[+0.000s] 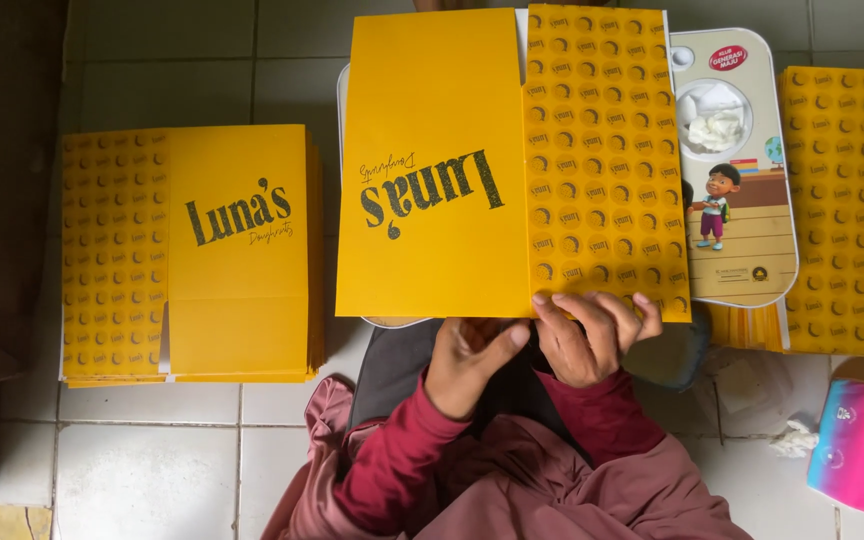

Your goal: The person sits on the floor and glues yellow printed paper covers onto folding boxes. They apply glue with a small stick along the edge, fold the flap over, press it flat with their hands, and set the finished box onto a stack beside them.

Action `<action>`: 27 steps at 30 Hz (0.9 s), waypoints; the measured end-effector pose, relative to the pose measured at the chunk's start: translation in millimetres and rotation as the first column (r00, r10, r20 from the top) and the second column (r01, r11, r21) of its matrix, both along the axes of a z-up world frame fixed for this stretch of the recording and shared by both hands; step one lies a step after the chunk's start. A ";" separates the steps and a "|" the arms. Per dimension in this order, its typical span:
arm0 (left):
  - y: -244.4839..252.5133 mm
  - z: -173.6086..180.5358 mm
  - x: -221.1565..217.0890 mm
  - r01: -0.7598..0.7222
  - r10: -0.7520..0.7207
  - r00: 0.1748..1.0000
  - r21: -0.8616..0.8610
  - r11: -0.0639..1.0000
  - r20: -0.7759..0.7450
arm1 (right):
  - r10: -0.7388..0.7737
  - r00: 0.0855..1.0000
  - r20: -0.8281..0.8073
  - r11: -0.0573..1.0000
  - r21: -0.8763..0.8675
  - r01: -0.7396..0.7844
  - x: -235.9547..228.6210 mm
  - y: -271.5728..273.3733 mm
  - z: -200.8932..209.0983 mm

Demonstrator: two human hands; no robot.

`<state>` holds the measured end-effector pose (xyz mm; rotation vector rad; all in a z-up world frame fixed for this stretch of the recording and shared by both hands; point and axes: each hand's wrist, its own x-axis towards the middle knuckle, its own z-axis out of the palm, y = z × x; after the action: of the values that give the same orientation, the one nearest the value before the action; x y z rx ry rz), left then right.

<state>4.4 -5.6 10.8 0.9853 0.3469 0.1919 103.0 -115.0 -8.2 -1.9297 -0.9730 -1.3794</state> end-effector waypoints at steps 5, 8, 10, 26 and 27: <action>52.8 58.9 -11.4 0.335 -0.354 0.935 0.250 0.908 0.033 | 0.002 1.000 0.000 1.000 0.023 -0.002 3.9 -2.2 1.7; 83.8 103.6 10.0 0.363 -0.469 0.882 0.577 0.731 0.039 | -0.001 1.000 -0.007 0.999 0.033 0.001 1.6 -2.4 1.5; 97.4 112.4 41.5 0.317 -0.491 0.871 0.733 0.602 0.026 | -0.011 1.000 -0.004 0.999 0.038 0.011 1.3 -1.6 1.0; 124.9 -31.6 227.5 0.240 -0.140 0.959 0.969 -0.061 -0.247 | -0.020 1.000 -0.010 1.000 -0.017 0.020 -1.7 -3.5 3.4; 125.0 -35.8 228.9 0.226 -0.135 0.964 0.973 -0.037 -0.229 | -0.017 1.000 -0.012 1.000 -0.018 0.017 -2.0 -3.4 3.5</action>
<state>233.2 119.4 -25.0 2.5874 0.0443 0.1437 101.0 -118.4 -4.7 -1.9619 -0.9688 -1.3713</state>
